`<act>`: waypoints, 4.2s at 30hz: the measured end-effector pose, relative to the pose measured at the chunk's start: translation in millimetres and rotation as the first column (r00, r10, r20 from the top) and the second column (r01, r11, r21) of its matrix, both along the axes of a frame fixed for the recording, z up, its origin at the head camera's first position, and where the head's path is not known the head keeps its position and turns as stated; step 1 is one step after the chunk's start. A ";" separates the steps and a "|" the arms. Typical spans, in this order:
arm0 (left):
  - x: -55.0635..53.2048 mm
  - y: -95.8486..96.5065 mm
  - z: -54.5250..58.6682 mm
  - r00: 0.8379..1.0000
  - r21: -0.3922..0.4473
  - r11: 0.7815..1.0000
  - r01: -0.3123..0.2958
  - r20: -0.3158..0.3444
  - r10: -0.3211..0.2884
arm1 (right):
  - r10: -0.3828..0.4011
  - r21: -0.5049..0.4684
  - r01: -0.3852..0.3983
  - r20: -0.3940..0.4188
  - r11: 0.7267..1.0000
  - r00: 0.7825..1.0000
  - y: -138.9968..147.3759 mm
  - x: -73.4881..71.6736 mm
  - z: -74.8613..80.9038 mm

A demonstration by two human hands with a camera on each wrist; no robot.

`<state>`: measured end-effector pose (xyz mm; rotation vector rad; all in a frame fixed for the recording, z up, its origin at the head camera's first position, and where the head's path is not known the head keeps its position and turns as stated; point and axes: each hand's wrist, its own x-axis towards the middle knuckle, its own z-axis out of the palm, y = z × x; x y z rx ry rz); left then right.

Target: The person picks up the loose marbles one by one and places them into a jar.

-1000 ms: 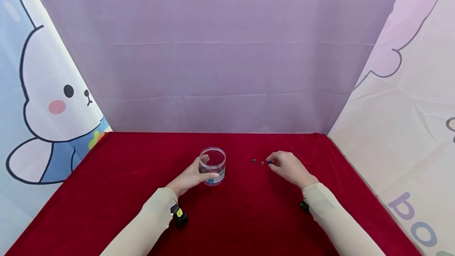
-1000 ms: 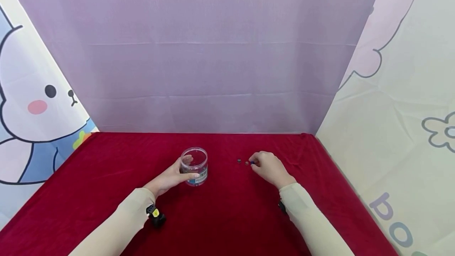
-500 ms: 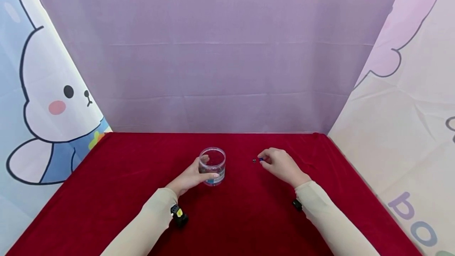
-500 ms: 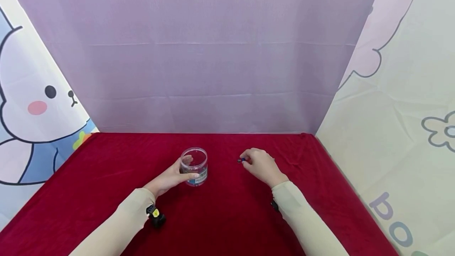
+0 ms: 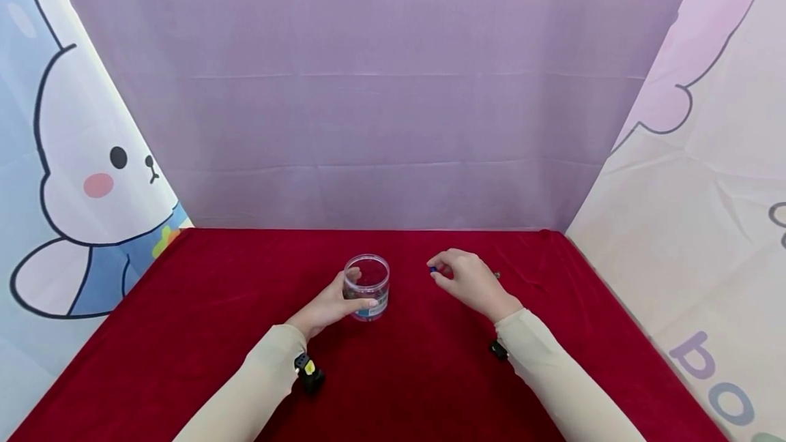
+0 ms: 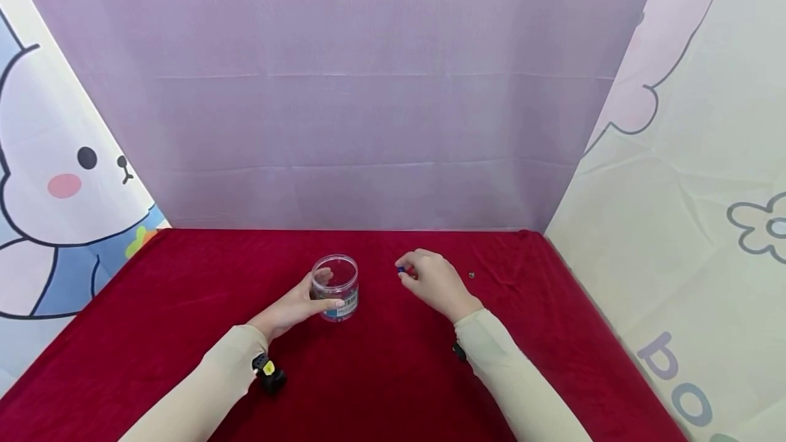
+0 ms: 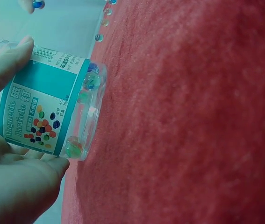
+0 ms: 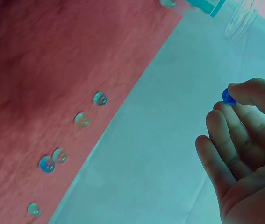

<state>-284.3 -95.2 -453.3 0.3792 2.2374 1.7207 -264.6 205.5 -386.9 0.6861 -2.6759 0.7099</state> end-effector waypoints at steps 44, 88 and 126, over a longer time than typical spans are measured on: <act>-2.2 3.2 -0.9 1.000 -0.010 1.000 -0.015 0.001 0.015 | 0.139 -0.018 -0.140 -0.033 0.990 0.990 -69.2 -13.1 3.6; -1.8 2.3 -1.4 1.000 -0.001 1.000 -0.015 0.005 0.015 | 0.122 0.008 -0.121 -0.024 0.993 0.992 -69.0 -14.4 -0.6; -2.8 1.8 -3.2 1.000 -0.014 1.000 -0.009 -0.007 0.009 | -0.103 0.042 0.098 0.127 0.994 0.987 15.3 -23.3 -23.8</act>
